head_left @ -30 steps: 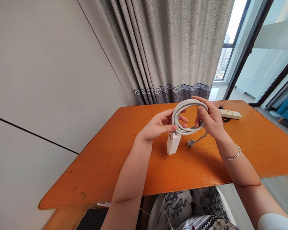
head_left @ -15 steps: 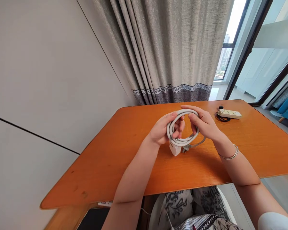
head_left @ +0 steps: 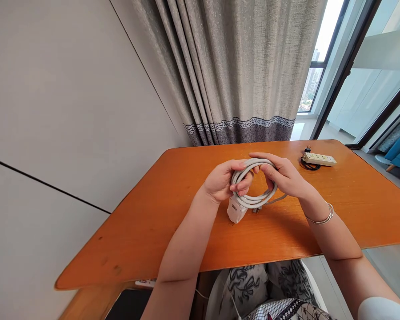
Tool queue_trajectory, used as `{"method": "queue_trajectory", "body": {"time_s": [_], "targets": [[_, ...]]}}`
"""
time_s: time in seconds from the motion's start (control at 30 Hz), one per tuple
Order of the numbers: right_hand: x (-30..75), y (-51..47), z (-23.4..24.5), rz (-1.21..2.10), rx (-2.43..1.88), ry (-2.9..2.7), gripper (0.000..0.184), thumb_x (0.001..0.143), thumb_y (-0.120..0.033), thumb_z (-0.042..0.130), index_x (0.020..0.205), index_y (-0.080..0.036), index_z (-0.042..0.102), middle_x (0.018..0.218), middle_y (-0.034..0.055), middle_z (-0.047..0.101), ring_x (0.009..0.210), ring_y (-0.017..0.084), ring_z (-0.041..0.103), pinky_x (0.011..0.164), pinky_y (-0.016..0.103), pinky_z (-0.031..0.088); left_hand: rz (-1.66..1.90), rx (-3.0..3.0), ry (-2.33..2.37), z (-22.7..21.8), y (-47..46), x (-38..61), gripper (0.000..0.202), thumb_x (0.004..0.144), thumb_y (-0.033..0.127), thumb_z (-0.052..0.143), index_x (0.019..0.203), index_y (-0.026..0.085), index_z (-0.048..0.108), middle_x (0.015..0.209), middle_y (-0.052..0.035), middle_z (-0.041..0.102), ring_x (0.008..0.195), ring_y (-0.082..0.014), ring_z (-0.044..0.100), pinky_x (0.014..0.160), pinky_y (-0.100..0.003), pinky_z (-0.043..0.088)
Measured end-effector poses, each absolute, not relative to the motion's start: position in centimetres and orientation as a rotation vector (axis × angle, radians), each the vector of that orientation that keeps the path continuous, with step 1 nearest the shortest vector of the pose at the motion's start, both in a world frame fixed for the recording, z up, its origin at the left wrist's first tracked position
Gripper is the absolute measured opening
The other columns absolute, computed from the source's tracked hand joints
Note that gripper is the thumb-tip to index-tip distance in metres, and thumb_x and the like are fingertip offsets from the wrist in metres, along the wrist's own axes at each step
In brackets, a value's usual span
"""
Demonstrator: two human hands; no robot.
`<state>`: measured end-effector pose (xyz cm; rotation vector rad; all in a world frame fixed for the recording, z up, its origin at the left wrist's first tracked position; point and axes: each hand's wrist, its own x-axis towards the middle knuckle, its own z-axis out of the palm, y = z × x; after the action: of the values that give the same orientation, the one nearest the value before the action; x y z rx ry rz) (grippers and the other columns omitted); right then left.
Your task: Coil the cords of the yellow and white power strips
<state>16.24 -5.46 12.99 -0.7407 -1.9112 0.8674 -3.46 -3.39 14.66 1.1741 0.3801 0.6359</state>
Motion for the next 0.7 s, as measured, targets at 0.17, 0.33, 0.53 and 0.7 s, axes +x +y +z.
{"method": "queue_trajectory", "body": {"time_s": [0.17,0.33,0.53,0.7], "targets": [[16.7,-5.3,13.1,0.931,-0.743,-1.9,0.047,0.1,-0.044,0.052,0.14,-0.019,0.056,0.075,-0.0022,0.064,0.048,0.007,0.053,0.046,0.02,0.048,0.723,1.159,0.471,14.6,-4.3,-2.4,0.039,0.095,0.045,0.055,0.069,0.016,0.053,0.036,0.0119,0.023,0.033,-0.003,0.012,0.034,-0.013,0.028],[17.0,-4.2,12.6,1.135,-0.483,-1.814,0.057,0.092,-0.055,0.062,0.137,-0.019,0.057,0.072,-0.0033,0.058,0.054,0.009,0.053,0.049,0.021,0.049,0.82,1.129,0.496,14.8,-5.1,-1.9,0.043,0.098,0.043,0.051,0.065,0.016,0.052,0.035,0.0113,0.023,0.032,-0.0031,0.013,0.034,-0.013,0.028],[16.4,-3.1,11.9,1.061,-0.553,-1.711,0.059,0.093,-0.063,0.056,0.133,-0.018,0.057,0.08,-0.0002,0.059,0.067,0.013,0.063,0.059,0.025,0.054,1.034,0.894,0.582,16.1,-5.3,-1.8,0.054,0.107,0.041,0.03,0.062,0.016,0.047,0.036,0.0113,0.019,0.03,-0.0033,0.01,0.034,-0.013,0.026],[16.1,-2.6,11.2,0.979,-0.727,-1.734,0.06,0.1,-0.059,0.043,0.144,-0.019,0.044,0.096,0.0045,0.062,0.075,0.013,0.063,0.066,0.027,0.056,1.232,0.78,0.604,16.7,-5.6,-1.6,0.051,0.106,0.043,0.033,0.065,0.017,0.047,0.039,0.0109,0.022,0.03,-0.0028,0.015,0.035,-0.012,0.026]]}}
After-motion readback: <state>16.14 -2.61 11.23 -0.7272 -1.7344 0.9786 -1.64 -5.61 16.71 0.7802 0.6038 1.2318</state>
